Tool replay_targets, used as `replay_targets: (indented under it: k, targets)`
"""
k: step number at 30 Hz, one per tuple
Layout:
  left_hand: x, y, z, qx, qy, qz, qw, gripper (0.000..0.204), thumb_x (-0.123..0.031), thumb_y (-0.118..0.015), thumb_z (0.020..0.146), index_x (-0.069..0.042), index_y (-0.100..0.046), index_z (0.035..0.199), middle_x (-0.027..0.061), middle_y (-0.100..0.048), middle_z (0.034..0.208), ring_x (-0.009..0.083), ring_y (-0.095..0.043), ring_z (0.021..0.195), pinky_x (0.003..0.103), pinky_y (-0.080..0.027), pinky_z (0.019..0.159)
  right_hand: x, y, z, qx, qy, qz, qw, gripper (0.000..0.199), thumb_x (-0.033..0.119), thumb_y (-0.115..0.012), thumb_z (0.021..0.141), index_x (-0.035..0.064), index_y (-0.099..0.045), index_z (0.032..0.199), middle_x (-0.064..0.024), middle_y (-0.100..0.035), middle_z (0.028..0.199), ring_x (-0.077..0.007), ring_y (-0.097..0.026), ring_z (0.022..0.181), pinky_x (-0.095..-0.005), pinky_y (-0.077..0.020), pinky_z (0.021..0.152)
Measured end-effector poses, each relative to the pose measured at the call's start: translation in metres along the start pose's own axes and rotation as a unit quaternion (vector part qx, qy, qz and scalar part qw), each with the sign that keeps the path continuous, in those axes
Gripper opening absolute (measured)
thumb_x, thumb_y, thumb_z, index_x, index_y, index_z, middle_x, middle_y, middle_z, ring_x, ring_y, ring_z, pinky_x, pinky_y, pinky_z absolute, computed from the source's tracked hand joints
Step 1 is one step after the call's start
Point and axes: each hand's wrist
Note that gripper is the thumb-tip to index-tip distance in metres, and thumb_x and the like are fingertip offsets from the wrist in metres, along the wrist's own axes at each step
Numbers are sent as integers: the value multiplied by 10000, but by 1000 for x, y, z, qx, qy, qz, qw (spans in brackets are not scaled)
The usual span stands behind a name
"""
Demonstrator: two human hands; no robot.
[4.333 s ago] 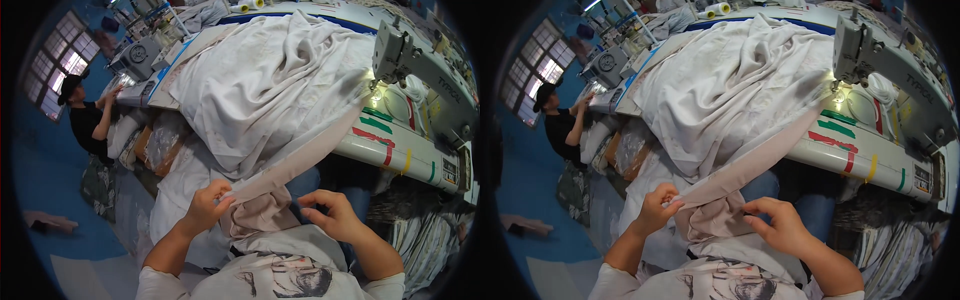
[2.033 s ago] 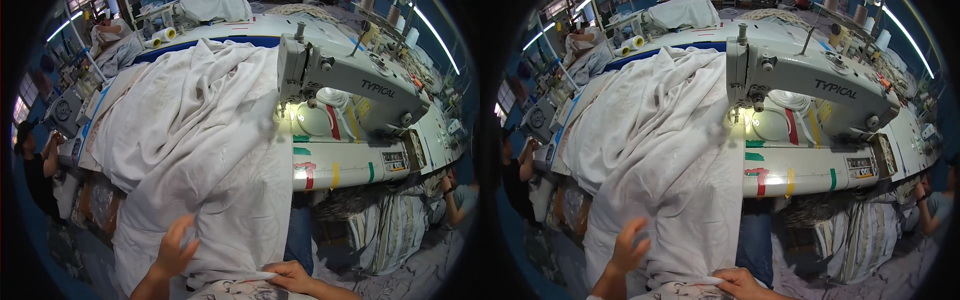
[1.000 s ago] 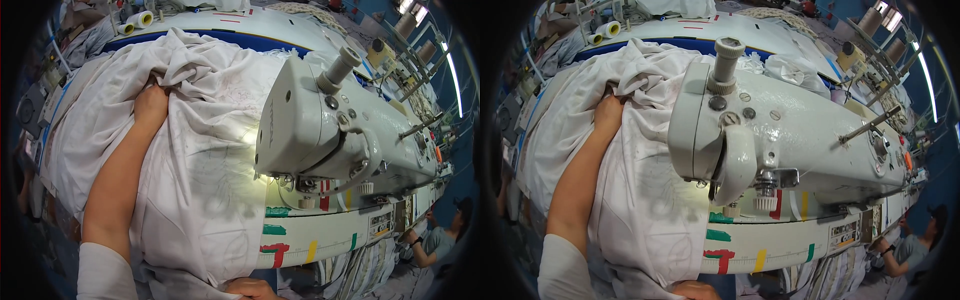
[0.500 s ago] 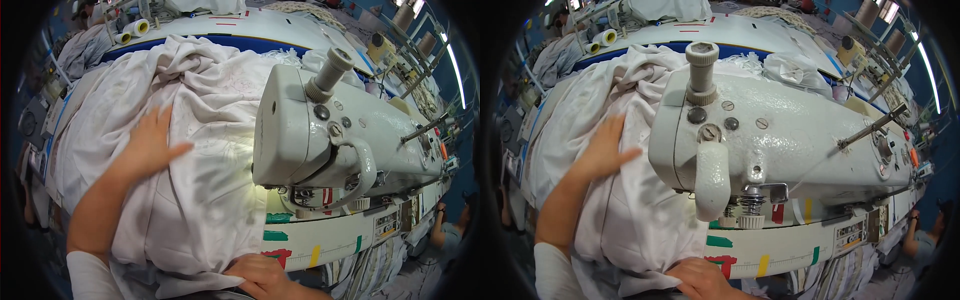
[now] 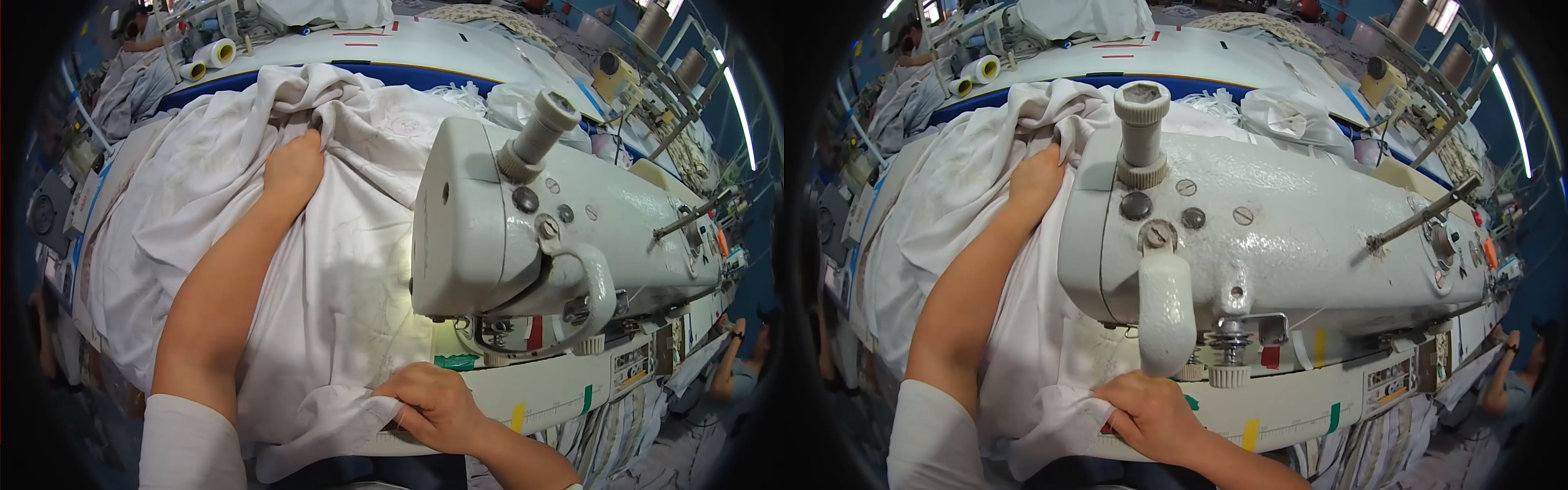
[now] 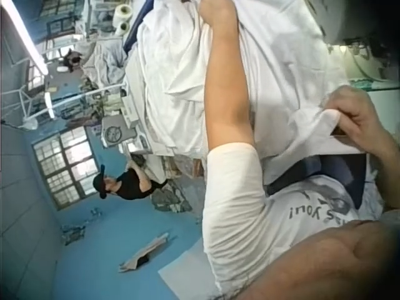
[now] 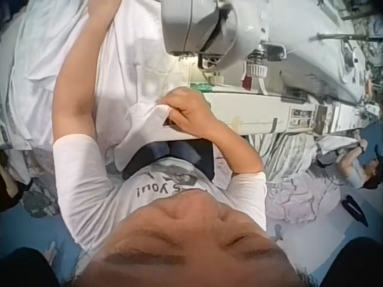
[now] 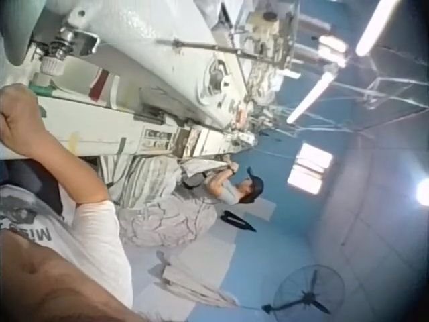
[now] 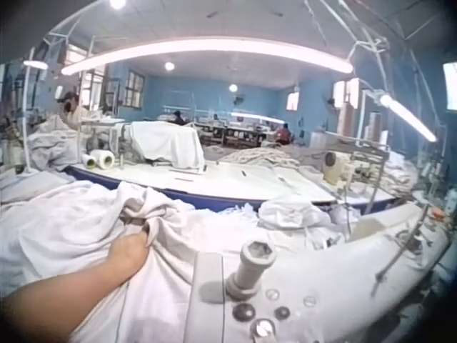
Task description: Sewing the edges of large white fabric pieces using an industrial sewing machine.
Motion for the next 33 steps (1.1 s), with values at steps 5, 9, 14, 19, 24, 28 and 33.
replay_targets:
  k: [5,9,14,19,24,28,33]
  targets:
    - [-9,-16,36,16,22,4,1000,244,-266,-517,886,-35,-575,944,224,-672,856,410,-657,791,512,-513,706,3,3,-2,-6,-7,14,1000,146,77,-670,787,50,-686,930,-87,-647,812,-276,-625,766,-349,-486,696]
    - [-9,-31,59,26,33,13,999,222,-134,-425,901,-23,-607,961,211,-685,929,378,-675,857,473,-532,751,6,5,-5,0,-28,29,999,144,88,-675,784,47,-687,922,-91,-642,798,-287,-624,764,-362,-494,709]
    - [-1,-34,90,-5,45,-8,999,243,-171,-427,920,-25,-612,977,221,-680,951,372,-669,888,481,-522,781,-1,-2,-14,-18,-15,59,998,127,34,-606,841,51,-640,962,-125,-613,848,-277,-618,811,-385,-481,721]
    - [12,20,35,55,-107,-34,992,384,-297,-518,915,1,-598,1142,248,-653,962,378,-633,956,461,-483,849,1,-15,-26,-65,32,103,992,208,-25,-605,740,36,-636,936,-126,-629,871,-268,-625,872,-412,-479,819]
    - [38,31,-36,42,-139,-18,989,264,-177,-505,877,-5,-561,1069,232,-634,863,414,-617,866,494,-473,763,20,-8,-38,-42,3,74,996,155,160,-595,862,34,-637,944,-139,-641,878,-345,-617,806,-427,-481,717]
    - [61,-5,7,-21,-82,4,996,134,-126,-480,868,-3,-518,906,233,-634,871,441,-608,830,520,-469,746,22,-9,-38,-38,12,35,999,140,159,-596,863,38,-632,923,-137,-630,855,-349,-611,793,-425,-477,717]
    - [44,15,49,2,-1,-22,1000,275,-247,-516,884,12,-551,966,278,-619,959,452,-577,935,495,-444,838,32,-23,-53,-24,2,20,1000,131,152,-611,850,39,-635,912,-134,-612,829,-347,-604,802,-425,-473,719]
Point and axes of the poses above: each hand's wrist, its own z-axis towards the middle knuckle, its own y-axis out of the back of the hand, x = y × z
